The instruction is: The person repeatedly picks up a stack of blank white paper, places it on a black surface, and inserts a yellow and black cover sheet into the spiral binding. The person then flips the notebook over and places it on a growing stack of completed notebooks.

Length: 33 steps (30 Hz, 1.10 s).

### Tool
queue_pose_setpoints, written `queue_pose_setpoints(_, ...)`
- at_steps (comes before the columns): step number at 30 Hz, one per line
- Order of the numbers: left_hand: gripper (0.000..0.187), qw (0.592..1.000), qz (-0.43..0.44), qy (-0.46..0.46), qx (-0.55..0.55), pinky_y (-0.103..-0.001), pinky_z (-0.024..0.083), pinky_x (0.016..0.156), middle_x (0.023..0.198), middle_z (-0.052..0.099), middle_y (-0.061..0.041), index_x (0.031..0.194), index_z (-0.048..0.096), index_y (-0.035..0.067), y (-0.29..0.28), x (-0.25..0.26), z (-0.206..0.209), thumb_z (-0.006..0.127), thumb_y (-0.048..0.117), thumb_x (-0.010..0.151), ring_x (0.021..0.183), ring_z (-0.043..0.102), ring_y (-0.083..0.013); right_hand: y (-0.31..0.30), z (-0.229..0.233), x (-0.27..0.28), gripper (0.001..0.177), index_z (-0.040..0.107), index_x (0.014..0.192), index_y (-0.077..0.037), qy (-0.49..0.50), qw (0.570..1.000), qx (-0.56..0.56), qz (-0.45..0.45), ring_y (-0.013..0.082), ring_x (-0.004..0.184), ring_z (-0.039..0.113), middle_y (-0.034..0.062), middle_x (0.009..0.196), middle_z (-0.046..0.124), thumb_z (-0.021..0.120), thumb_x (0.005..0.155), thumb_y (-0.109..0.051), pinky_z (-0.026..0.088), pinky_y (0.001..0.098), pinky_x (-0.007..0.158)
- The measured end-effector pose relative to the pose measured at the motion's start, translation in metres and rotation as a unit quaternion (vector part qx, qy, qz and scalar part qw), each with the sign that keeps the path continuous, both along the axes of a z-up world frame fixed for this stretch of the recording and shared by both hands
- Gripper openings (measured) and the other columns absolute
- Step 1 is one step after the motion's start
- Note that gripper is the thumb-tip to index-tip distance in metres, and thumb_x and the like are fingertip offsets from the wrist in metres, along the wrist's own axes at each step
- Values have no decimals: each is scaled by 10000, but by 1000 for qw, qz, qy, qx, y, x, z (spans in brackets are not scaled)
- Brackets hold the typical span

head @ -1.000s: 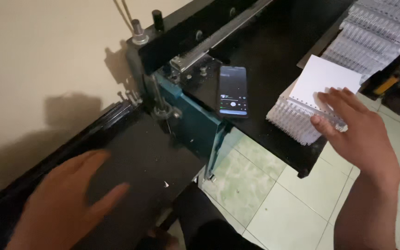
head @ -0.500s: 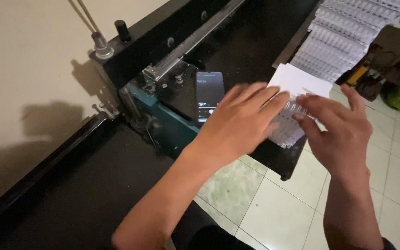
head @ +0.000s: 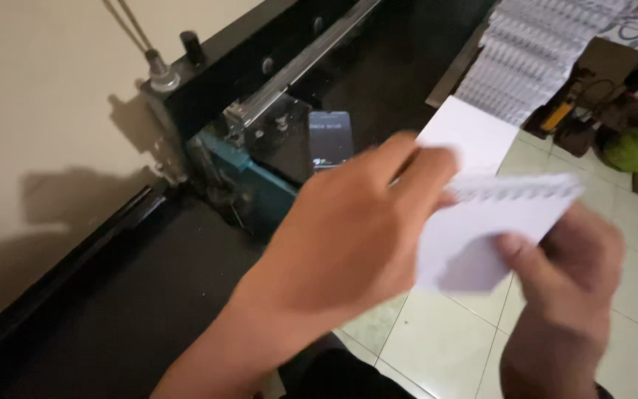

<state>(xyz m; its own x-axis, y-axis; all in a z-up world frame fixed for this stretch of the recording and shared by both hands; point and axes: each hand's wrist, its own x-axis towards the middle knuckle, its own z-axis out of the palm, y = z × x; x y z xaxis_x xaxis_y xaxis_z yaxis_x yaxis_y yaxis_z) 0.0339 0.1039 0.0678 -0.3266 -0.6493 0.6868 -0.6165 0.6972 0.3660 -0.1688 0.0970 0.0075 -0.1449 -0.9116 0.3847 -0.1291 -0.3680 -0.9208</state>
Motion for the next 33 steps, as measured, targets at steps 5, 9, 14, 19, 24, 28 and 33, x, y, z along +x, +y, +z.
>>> queue_pose_setpoints(5,506,934,57,-12,353,-474,477,725,1116,747,-116,1363,499,99,55,51,-35,421,419,979,898,712,-354,-9,-76,5,269,713,922,-68,179,935,25,306,66,567,633,-31,702,682,717,852,-328,485,233,441)
queue_pose_setpoints(9,214,930,136,-1,341,-492,422,644,717,709,-90,934,645,189,86,78,-112,515,337,1017,741,655,-429,12,-111,73,159,696,1073,-98,172,844,50,505,68,629,652,-28,746,689,684,961,-211,475,240,514)
queue_pose_setpoints(14,210,886,270,51,374,-399,477,640,754,792,-8,985,750,228,128,121,-153,594,364,947,681,734,-242,27,-162,129,295,673,1221,-76,122,798,128,577,90,815,657,-1,943,708,686,968,-227,505,249,631)
queue_pose_setpoints(19,195,806,386,193,404,-295,473,622,778,809,32,1023,818,181,164,159,-180,686,262,905,644,667,-66,42,-198,169,391,637,1239,-103,148,704,189,668,63,936,618,-49,1046,687,741,923,-306,522,254,784)
queue_pose_setpoints(24,249,791,506,67,337,-435,475,570,723,761,-72,1133,761,234,193,168,-249,665,363,943,547,655,-315,68,-228,193,339,618,1261,-110,157,686,277,654,84,1130,585,-20,1204,663,652,979,-294,490,309,938)
queue_pose_setpoints(28,228,806,513,46,291,-396,444,492,577,662,-34,1123,727,184,211,163,-303,613,335,995,463,612,-236,75,-259,195,199,604,1077,-120,150,693,245,661,54,1025,496,-82,1054,542,680,1000,-287,444,282,892)
queue_pose_setpoints(33,589,763,516,12,389,-519,560,704,1279,665,-112,1428,491,148,226,147,-360,601,17,865,881,733,-423,78,-267,193,182,631,1049,-134,238,664,326,629,67,847,591,-42,926,633,678,931,-263,476,263,726)
